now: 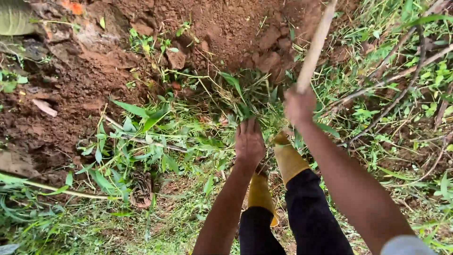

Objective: The person uses a hoe to loosen soil and uproot weeds in a garden bed. They repeatedly strike the ground, pull out the loosened plants by hand, and clear the area of unwanted vegetation.

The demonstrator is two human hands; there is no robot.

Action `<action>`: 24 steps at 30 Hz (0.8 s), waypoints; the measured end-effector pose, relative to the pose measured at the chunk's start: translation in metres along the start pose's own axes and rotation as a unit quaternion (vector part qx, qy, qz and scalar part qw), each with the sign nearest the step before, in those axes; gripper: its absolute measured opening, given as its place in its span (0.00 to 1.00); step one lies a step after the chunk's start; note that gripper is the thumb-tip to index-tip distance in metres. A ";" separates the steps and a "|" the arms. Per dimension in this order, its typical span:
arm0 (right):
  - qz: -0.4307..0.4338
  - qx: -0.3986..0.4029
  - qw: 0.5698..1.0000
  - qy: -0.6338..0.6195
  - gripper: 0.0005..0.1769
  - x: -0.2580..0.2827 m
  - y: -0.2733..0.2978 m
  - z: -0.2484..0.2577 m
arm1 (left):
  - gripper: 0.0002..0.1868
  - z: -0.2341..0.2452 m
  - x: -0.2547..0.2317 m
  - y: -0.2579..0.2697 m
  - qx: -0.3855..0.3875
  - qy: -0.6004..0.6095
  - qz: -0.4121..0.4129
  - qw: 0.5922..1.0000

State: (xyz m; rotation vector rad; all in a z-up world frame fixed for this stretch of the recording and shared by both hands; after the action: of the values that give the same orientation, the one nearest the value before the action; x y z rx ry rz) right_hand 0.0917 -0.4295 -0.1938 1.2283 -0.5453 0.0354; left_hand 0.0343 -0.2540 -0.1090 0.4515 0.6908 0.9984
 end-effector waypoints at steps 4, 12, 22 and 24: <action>0.026 -0.026 0.999 0.031 0.17 -0.004 -0.088 -0.021 | 0.21 0.003 -0.001 -0.010 0.013 0.009 0.004 1.000; -0.097 0.014 0.982 0.163 0.16 -0.162 0.020 0.038 | 0.23 -0.018 -0.002 0.002 0.040 -0.006 -0.008 0.999; -0.108 0.012 0.994 -0.013 0.11 -0.140 0.012 0.035 | 0.25 -0.027 -0.010 0.001 0.030 -0.019 -0.031 0.999; -0.047 0.015 0.995 -0.086 0.11 -0.113 -0.039 0.019 | 0.25 -0.021 -0.015 0.005 0.020 -0.033 -0.049 0.998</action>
State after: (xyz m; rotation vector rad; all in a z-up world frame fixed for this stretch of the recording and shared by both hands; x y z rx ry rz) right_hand -0.0018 -0.4304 -0.2704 1.2920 -0.6371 -0.1435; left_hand 0.0113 -0.2641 -0.1159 0.4787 0.6672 0.8748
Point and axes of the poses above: each hand's wrist, its own y-axis away from the middle knuckle, its own z-axis out of the back of the hand, x = y × z, the point moved 8 cm from there along -y, towards the middle knuckle, and after that the axes turned 15 degrees about -z, right-handed, at the moved point
